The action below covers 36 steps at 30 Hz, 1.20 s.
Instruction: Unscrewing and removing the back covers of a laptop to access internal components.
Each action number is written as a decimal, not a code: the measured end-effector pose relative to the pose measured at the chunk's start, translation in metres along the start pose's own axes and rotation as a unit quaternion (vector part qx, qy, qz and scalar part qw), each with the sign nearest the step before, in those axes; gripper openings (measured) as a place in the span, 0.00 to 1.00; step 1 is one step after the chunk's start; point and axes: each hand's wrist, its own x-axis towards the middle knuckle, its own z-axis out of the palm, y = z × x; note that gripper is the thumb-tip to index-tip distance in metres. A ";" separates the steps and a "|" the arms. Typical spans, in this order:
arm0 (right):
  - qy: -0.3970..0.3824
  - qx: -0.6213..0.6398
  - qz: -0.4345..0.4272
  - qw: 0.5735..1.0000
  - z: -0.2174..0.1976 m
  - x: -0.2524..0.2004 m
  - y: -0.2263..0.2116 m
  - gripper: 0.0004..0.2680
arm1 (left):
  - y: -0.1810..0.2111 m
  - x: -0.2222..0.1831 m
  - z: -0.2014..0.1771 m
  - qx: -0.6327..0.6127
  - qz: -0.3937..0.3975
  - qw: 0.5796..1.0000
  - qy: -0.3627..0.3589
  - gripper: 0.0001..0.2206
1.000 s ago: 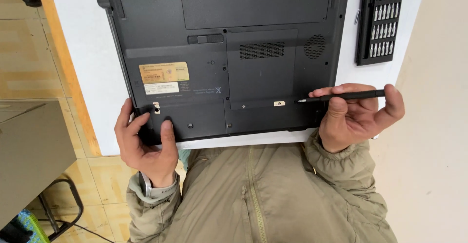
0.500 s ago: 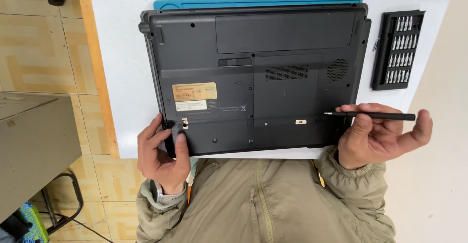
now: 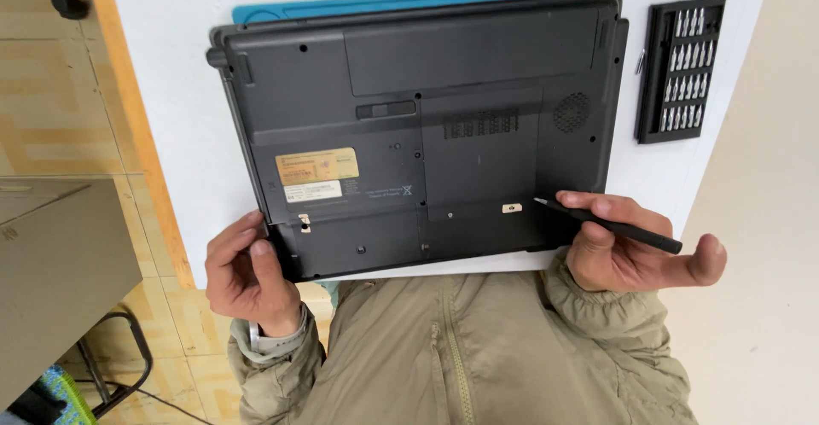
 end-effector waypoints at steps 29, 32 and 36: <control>-0.109 0.080 -0.095 0.986 0.017 0.018 0.002 0.26 | -0.018 0.005 -0.005 -0.006 0.105 0.994 -0.021 0.10; -0.120 0.077 -0.092 0.986 0.014 0.016 0.002 0.27 | -0.016 0.005 -0.004 -0.009 0.102 0.994 -0.020 0.10; -0.146 0.061 -0.095 0.983 0.011 0.018 0.001 0.29 | -0.015 0.005 -0.003 -0.005 0.104 0.994 -0.017 0.11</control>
